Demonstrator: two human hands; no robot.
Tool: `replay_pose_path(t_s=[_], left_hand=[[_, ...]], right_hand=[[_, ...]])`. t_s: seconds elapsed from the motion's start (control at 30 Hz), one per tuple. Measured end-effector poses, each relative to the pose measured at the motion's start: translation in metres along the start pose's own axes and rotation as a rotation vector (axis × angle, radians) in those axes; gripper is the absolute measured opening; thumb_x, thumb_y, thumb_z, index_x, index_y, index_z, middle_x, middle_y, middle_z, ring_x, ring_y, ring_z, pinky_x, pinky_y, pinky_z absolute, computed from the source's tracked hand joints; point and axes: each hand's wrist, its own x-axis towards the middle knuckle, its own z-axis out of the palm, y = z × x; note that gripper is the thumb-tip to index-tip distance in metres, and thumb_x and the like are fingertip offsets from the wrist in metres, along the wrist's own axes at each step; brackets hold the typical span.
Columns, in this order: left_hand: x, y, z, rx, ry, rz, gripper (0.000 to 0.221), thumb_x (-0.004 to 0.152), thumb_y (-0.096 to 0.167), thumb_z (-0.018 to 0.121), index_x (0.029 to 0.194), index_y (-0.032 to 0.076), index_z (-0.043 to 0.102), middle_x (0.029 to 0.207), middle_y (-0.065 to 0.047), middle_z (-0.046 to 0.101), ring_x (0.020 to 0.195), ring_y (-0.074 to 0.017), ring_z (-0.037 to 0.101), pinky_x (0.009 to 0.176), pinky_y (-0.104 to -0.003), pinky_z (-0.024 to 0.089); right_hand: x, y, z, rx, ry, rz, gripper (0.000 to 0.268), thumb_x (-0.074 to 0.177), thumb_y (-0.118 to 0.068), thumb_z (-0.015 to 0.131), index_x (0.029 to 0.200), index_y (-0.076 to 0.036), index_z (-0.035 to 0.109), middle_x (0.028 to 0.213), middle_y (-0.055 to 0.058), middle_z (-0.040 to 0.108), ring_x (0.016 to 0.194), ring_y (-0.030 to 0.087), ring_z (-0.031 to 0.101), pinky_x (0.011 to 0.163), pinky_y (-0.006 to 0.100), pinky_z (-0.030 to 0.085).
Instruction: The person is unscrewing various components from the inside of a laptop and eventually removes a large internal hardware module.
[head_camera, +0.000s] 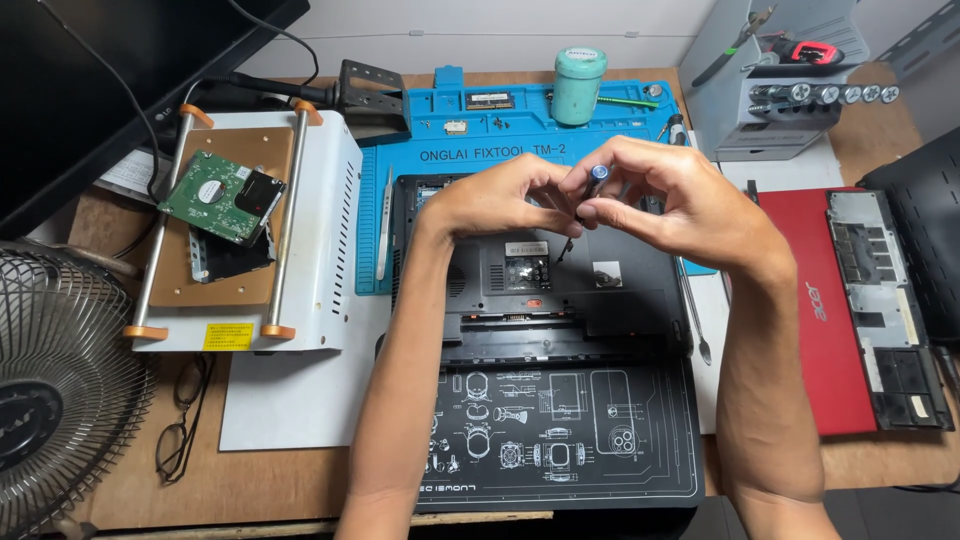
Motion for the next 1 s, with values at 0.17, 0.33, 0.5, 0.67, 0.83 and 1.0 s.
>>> replay_pose_path(t_s=[0.17, 0.33, 0.5, 0.67, 0.83, 1.0], left_hand=[[0.004, -0.005, 0.004, 0.015, 0.039, -0.019, 0.020, 0.089, 0.022, 0.081, 0.085, 0.016, 0.062, 0.082, 0.006, 0.064, 0.079, -0.0049, 0.060, 0.074, -0.023, 0.048], [0.003, -0.005, 0.003, -0.050, 0.040, -0.011, 0.030, 0.086, 0.016, 0.083, 0.082, 0.017, 0.054, 0.083, 0.006, 0.061, 0.081, -0.0051, 0.063, 0.075, -0.023, 0.050], [0.003, -0.014, -0.004, 0.142, -0.012, -0.085, 0.023, 0.083, 0.025, 0.084, 0.097, 0.013, 0.069, 0.093, 0.001, 0.075, 0.085, -0.0098, 0.072, 0.079, -0.024, 0.055], [0.006, -0.031, -0.007, 0.186, 0.010, -0.112, 0.021, 0.083, 0.018, 0.083, 0.102, 0.012, 0.075, 0.099, 0.001, 0.078, 0.089, -0.0100, 0.071, 0.084, -0.025, 0.056], [0.008, -0.032, -0.009, 0.235, 0.032, -0.208, 0.018, 0.083, 0.014, 0.082, 0.101, 0.012, 0.077, 0.091, -0.001, 0.081, 0.086, -0.0086, 0.075, 0.083, -0.024, 0.057], [0.007, -0.027, -0.008, 0.224, 0.070, -0.238, 0.008, 0.088, 0.009, 0.077, 0.094, 0.012, 0.079, 0.088, -0.001, 0.080, 0.080, -0.0082, 0.075, 0.076, -0.023, 0.058]], right_hand=[[0.002, 0.004, 0.000, -0.093, -0.010, -0.102, 0.017, 0.098, -0.017, 0.070, 0.112, -0.010, 0.072, 0.101, 0.002, 0.065, 0.074, 0.009, 0.056, 0.068, 0.024, 0.051], [0.001, 0.006, -0.001, -0.166, 0.015, -0.089, 0.011, 0.100, -0.019, 0.071, 0.097, -0.009, 0.069, 0.080, 0.000, 0.057, 0.077, 0.014, 0.053, 0.066, 0.027, 0.041], [-0.001, -0.004, -0.004, -0.070, 0.041, -0.041, 0.017, 0.099, -0.009, 0.067, 0.115, -0.005, 0.069, 0.108, 0.005, 0.072, 0.082, 0.011, 0.069, 0.078, 0.024, 0.053], [-0.006, -0.006, -0.007, 0.006, 0.134, -0.034, 0.010, 0.101, -0.006, 0.067, 0.109, -0.002, 0.064, 0.117, 0.008, 0.070, 0.084, 0.012, 0.062, 0.075, 0.024, 0.054], [-0.011, -0.008, -0.009, 0.049, 0.260, -0.097, 0.011, 0.103, 0.004, 0.067, 0.112, 0.004, 0.060, 0.117, 0.014, 0.068, 0.087, 0.016, 0.062, 0.082, 0.025, 0.055], [-0.014, -0.003, -0.008, 0.159, 0.363, -0.048, 0.019, 0.103, 0.003, 0.069, 0.118, 0.001, 0.058, 0.119, 0.011, 0.066, 0.101, 0.016, 0.066, 0.090, 0.025, 0.057]])
